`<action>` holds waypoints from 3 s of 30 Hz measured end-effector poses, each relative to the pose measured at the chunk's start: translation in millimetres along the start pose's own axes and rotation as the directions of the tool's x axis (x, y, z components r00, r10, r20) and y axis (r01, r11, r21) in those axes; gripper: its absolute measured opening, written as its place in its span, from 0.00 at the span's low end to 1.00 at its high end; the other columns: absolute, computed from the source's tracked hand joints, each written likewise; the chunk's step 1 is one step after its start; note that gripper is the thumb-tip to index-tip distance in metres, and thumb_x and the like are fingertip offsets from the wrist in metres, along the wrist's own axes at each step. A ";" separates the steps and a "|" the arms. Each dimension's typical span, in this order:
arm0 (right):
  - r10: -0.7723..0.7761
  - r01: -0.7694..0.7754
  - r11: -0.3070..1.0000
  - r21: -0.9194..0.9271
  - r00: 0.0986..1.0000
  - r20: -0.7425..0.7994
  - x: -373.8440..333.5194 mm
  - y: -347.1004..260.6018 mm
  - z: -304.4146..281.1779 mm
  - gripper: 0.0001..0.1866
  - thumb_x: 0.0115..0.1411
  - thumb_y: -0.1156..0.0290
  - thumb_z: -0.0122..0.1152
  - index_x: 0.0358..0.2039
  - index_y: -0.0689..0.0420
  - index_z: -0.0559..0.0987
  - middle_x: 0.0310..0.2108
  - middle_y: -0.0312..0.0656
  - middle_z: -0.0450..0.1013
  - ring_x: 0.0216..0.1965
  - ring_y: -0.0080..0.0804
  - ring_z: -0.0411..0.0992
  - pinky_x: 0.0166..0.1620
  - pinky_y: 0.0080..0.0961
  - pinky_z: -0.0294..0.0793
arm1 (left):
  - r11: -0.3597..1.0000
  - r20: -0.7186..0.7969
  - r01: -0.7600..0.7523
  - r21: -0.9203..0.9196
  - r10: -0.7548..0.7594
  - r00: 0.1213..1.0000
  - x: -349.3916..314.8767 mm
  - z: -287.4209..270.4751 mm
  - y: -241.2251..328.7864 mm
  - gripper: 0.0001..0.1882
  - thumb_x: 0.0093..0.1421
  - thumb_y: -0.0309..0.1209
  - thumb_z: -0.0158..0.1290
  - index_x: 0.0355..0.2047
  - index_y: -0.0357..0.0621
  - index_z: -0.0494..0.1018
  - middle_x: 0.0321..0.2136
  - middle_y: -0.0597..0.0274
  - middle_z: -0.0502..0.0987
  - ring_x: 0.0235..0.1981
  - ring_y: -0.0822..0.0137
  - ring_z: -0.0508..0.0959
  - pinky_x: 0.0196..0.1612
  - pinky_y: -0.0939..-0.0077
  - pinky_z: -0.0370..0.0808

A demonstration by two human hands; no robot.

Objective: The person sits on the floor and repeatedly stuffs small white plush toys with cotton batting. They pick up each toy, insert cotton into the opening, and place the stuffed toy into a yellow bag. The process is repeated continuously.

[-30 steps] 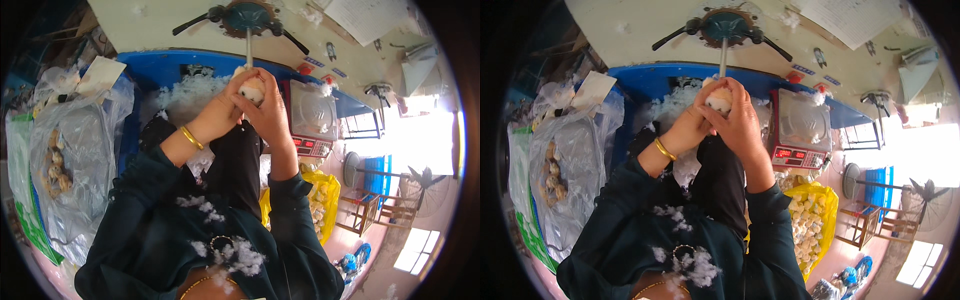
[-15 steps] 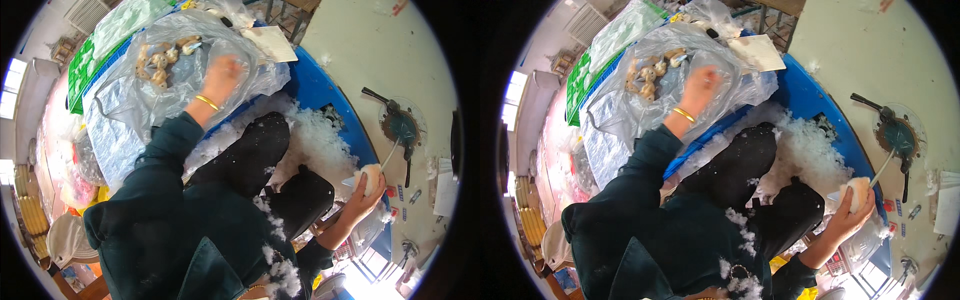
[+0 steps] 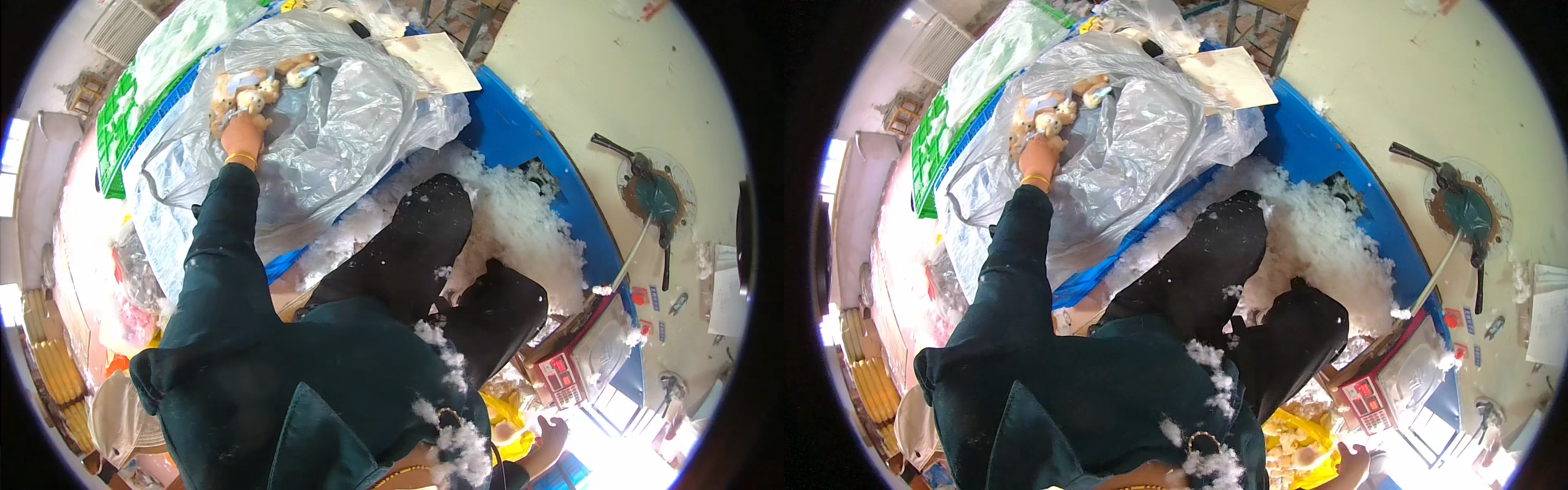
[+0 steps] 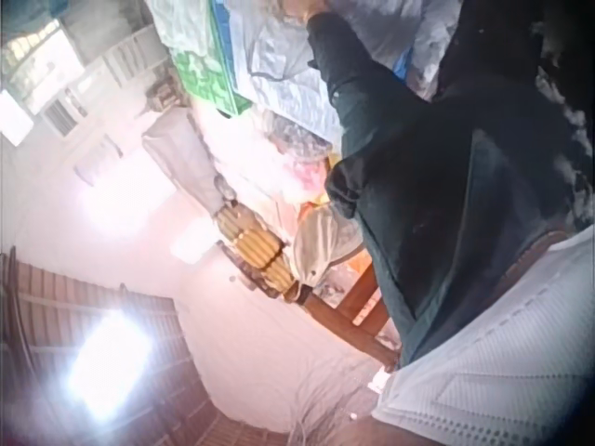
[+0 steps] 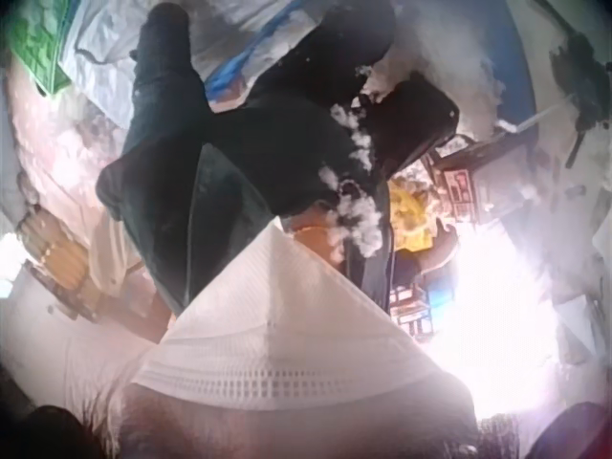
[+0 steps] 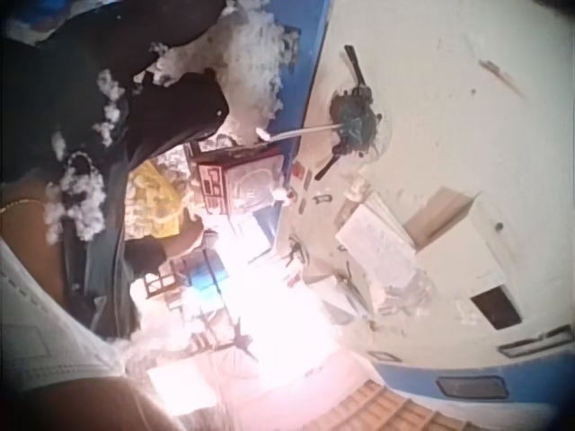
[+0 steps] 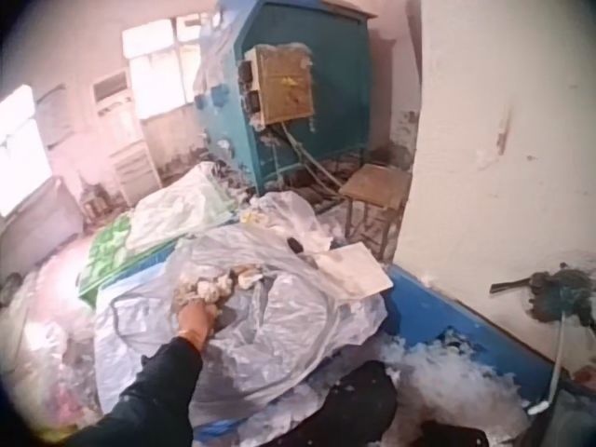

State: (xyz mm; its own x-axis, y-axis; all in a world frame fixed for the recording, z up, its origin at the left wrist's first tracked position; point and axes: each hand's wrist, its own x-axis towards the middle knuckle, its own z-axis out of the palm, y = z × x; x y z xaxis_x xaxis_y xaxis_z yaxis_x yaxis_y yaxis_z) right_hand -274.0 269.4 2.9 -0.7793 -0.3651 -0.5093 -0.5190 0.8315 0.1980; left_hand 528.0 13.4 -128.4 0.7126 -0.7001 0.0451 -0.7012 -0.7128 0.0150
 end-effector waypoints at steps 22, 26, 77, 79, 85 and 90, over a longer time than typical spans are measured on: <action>-0.592 0.816 -0.021 0.577 0.455 -0.665 -83.0 -258.7 -4.5 0.12 0.60 0.66 0.61 0.32 0.65 0.75 0.23 0.45 0.72 0.26 0.28 0.71 0.29 0.25 0.69 | 0.049 0.094 0.385 -0.922 0.991 0.099 -316.3 -119.7 303.3 0.17 0.64 0.41 0.51 0.45 0.40 0.72 0.31 0.71 0.75 0.30 0.81 0.72 0.31 0.87 0.69; -0.474 0.803 -0.094 0.589 0.484 -0.735 -72.9 -242.7 -3.2 0.12 0.61 0.66 0.59 0.29 0.64 0.75 0.23 0.43 0.73 0.25 0.23 0.69 0.29 0.23 0.69 | 0.024 0.049 0.478 -0.878 0.998 0.041 -335.3 -111.7 324.6 0.14 0.66 0.31 0.47 0.49 0.37 0.71 0.38 0.66 0.77 0.37 0.77 0.76 0.40 0.83 0.73; -0.281 0.698 -0.342 0.630 0.564 -0.777 -19.0 -283.7 -38.6 0.21 0.69 0.53 0.42 0.39 0.60 0.72 0.30 0.39 0.71 0.30 0.23 0.67 0.33 0.22 0.70 | -0.408 -0.401 -0.189 -0.893 0.913 -0.074 -349.6 -129.3 393.0 0.35 0.60 0.24 0.53 0.64 0.51 0.49 0.53 0.52 0.67 0.40 0.59 0.77 0.42 0.69 0.75; -0.436 0.521 -0.412 0.748 0.608 -0.663 -9.4 -269.5 -46.8 0.24 0.69 0.50 0.41 0.41 0.59 0.73 0.33 0.36 0.72 0.32 0.20 0.69 0.36 0.19 0.71 | -0.417 -0.415 -0.238 -0.877 0.908 -0.060 -364.9 -130.9 397.2 0.35 0.60 0.21 0.52 0.64 0.50 0.49 0.56 0.52 0.65 0.36 0.60 0.78 0.38 0.71 0.76; -0.554 0.718 -0.260 0.646 0.437 -0.709 -3.5 -237.9 -48.9 0.26 0.61 0.54 0.56 0.52 0.60 0.69 0.42 0.43 0.73 0.43 0.30 0.72 0.46 0.25 0.72 | -0.455 -0.460 -0.213 -0.865 0.887 -0.028 -384.1 -119.1 396.9 0.34 0.59 0.19 0.50 0.63 0.50 0.52 0.55 0.48 0.65 0.46 0.52 0.75 0.47 0.69 0.73; -0.477 0.979 0.136 0.151 0.198 -0.856 -44.3 -257.7 -35.3 0.38 0.48 0.63 0.71 0.57 0.56 0.63 0.48 0.53 0.68 0.45 0.53 0.70 0.47 0.37 0.73 | -0.492 -0.487 -0.151 -0.858 0.871 -0.070 -348.1 -108.6 382.0 0.33 0.60 0.18 0.47 0.64 0.50 0.52 0.61 0.54 0.60 0.56 0.58 0.68 0.57 0.69 0.66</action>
State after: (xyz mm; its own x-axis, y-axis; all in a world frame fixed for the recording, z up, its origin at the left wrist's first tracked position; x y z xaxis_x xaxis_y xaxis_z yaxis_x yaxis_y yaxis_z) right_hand -118.2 56.5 4.0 -0.2075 -0.8275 0.5217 -0.7808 -0.1811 -0.5979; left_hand 9.7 -10.7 -29.9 -0.6708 -0.5512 0.4962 0.2188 0.4922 0.8425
